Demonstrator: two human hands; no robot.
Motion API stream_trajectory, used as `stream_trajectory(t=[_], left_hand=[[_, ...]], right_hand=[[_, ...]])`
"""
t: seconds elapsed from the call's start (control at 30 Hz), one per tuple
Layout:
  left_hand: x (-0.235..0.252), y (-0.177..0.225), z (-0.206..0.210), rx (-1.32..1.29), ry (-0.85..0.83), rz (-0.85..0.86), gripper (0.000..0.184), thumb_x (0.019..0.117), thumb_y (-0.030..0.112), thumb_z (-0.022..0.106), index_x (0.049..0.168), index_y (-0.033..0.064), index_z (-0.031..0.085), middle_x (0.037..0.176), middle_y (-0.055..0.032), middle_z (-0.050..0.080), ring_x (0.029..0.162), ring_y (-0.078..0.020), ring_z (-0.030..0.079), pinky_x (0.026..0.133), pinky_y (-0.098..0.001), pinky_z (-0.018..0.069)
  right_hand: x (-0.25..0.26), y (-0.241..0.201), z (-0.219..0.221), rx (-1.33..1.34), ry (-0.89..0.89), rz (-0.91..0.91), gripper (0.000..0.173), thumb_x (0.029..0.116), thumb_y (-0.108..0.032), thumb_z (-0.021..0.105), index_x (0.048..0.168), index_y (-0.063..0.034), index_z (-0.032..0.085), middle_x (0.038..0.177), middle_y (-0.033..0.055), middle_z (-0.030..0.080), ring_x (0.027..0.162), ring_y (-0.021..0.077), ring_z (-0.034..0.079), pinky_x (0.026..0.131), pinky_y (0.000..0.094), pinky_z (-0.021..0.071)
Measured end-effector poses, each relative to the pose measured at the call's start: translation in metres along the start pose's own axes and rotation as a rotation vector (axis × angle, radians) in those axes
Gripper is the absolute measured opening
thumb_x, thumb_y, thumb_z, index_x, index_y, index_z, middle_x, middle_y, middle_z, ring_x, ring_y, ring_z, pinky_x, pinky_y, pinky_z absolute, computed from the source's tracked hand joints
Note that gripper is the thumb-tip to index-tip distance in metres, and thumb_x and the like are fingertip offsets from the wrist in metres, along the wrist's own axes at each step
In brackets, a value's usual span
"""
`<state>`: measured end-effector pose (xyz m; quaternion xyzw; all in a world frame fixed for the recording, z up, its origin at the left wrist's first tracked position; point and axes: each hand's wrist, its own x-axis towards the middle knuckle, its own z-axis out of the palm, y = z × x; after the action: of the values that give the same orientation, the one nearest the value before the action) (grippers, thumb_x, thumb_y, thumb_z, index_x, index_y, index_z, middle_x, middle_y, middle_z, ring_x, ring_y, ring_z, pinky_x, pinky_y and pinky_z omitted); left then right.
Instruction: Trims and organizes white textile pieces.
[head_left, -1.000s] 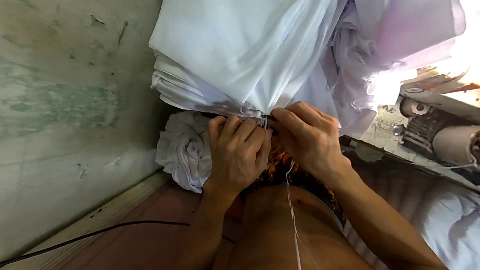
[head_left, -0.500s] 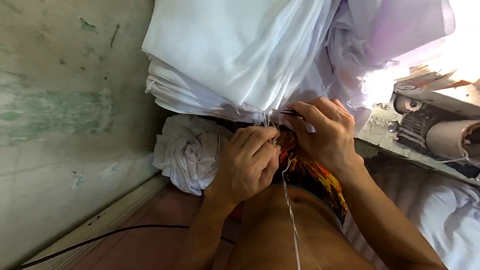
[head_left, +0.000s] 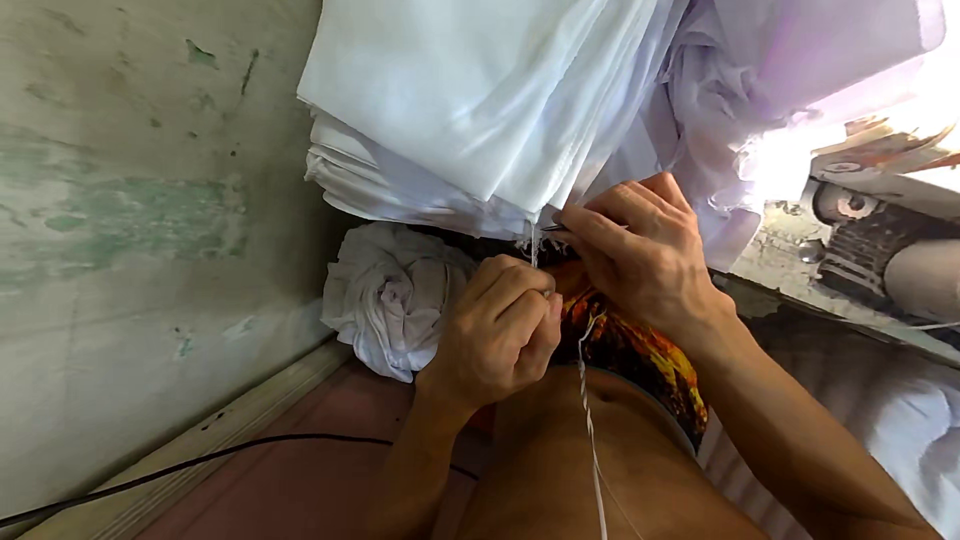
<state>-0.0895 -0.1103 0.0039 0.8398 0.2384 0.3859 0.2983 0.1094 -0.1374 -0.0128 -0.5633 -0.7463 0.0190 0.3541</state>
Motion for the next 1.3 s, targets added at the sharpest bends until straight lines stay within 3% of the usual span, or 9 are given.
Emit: stream_trajectory(t=[0.27, 0.37, 0.47, 0.53, 0.57, 0.63, 0.67, 0.73, 1.3], left_hand=[[-0.009, 0.007, 0.002, -0.095, -0.011, -0.001, 0.033, 0.1018, 0.009, 0.051, 0.069, 0.0046, 0.052, 0.078, -0.0099, 0.063, 0.086, -0.0166, 0.064, 0.082, -0.025, 0.0526], [-0.023, -0.003, 0.0, -0.22, 0.142, -0.102, 0.03, 0.1015, 0.013, 0.055, 0.072, 0.0078, 0.051, 0.074, -0.0046, 0.06, 0.076, -0.0101, 0.063, 0.074, -0.0224, 0.0539], [-0.024, -0.028, -0.007, -0.285, 0.305, -0.423, 0.007, 0.1028, 0.021, 0.058, 0.105, 0.0163, 0.054, 0.075, 0.0108, 0.059, 0.064, 0.0023, 0.058, 0.06, -0.0177, 0.0523], [-0.007, -0.04, -0.006, -0.323, 0.279, -0.593, 0.027, 0.1046, 0.019, 0.053, 0.131, 0.0136, 0.05, 0.07, 0.0088, 0.051, 0.053, 0.0007, 0.047, 0.051, -0.0184, 0.044], [0.002, -0.04, -0.003, -0.313, 0.236, -0.635, 0.031, 0.1055, 0.022, 0.052, 0.134, 0.0109, 0.05, 0.073, 0.0047, 0.053, 0.051, -0.0011, 0.045, 0.047, -0.0184, 0.0426], [0.015, -0.033, 0.004, -0.289, 0.153, -0.611, 0.023, 0.1065, 0.027, 0.054, 0.113, 0.0056, 0.059, 0.079, -0.0016, 0.061, 0.056, -0.0039, 0.054, 0.05, -0.0188, 0.0478], [0.018, -0.029, 0.009, -0.284, 0.133, -0.58, 0.028, 0.1073, 0.028, 0.053, 0.092, 0.006, 0.06, 0.07, -0.0016, 0.06, 0.051, -0.0043, 0.052, 0.045, -0.018, 0.0444], [0.017, -0.022, 0.015, -0.26, 0.07, -0.493, 0.04, 0.1099, 0.024, 0.043, 0.075, 0.0078, 0.053, 0.06, 0.0001, 0.048, 0.048, -0.0053, 0.044, 0.044, -0.0194, 0.0371], [-0.028, 0.003, -0.002, -0.274, 0.096, -0.365, 0.041, 0.109, 0.018, 0.041, 0.069, 0.0106, 0.044, 0.059, 0.0059, 0.036, 0.053, 0.0024, 0.037, 0.051, -0.013, 0.0311]], right_hand=[[0.003, -0.013, 0.01, 0.053, -0.019, 0.008, 0.022, 0.1002, -0.012, 0.056, 0.104, -0.0016, 0.075, 0.077, 0.0127, 0.065, 0.07, 0.0261, 0.063, 0.061, 0.0366, 0.0464], [-0.017, -0.01, 0.008, 0.04, -0.044, 0.059, 0.021, 0.1006, -0.014, 0.058, 0.105, -0.0014, 0.075, 0.076, 0.0118, 0.064, 0.07, 0.025, 0.062, 0.061, 0.035, 0.0475], [-0.037, -0.007, 0.006, -0.015, -0.076, 0.149, 0.022, 0.0999, -0.018, 0.061, 0.106, -0.0011, 0.074, 0.078, 0.0127, 0.065, 0.07, 0.0263, 0.063, 0.061, 0.0367, 0.0498], [-0.046, -0.007, 0.005, -0.028, -0.086, 0.186, 0.022, 0.0996, -0.019, 0.061, 0.105, -0.0015, 0.074, 0.078, 0.0127, 0.066, 0.069, 0.0271, 0.064, 0.059, 0.0382, 0.0503], [-0.047, -0.008, 0.004, -0.023, -0.089, 0.197, 0.022, 0.0995, -0.019, 0.061, 0.105, -0.0015, 0.074, 0.078, 0.0128, 0.066, 0.069, 0.0273, 0.064, 0.059, 0.0385, 0.0503], [-0.045, -0.012, 0.001, -0.003, -0.082, 0.216, 0.022, 0.0993, -0.019, 0.062, 0.105, -0.0019, 0.073, 0.079, 0.0126, 0.067, 0.069, 0.0261, 0.065, 0.059, 0.0378, 0.051], [-0.043, -0.014, -0.002, 0.009, -0.069, 0.225, 0.021, 0.0992, -0.019, 0.063, 0.106, -0.002, 0.073, 0.078, 0.0122, 0.066, 0.069, 0.0247, 0.064, 0.058, 0.0365, 0.05], [-0.037, -0.017, -0.008, 0.002, -0.036, 0.228, 0.021, 0.0986, -0.02, 0.064, 0.106, -0.0014, 0.073, 0.078, 0.0119, 0.065, 0.067, 0.0227, 0.063, 0.057, 0.0342, 0.049], [0.014, -0.036, 0.011, -0.071, 0.018, 0.125, 0.019, 0.1005, -0.013, 0.061, 0.101, -0.001, 0.075, 0.069, 0.0104, 0.058, 0.058, 0.0239, 0.057, 0.049, 0.0341, 0.0399]])
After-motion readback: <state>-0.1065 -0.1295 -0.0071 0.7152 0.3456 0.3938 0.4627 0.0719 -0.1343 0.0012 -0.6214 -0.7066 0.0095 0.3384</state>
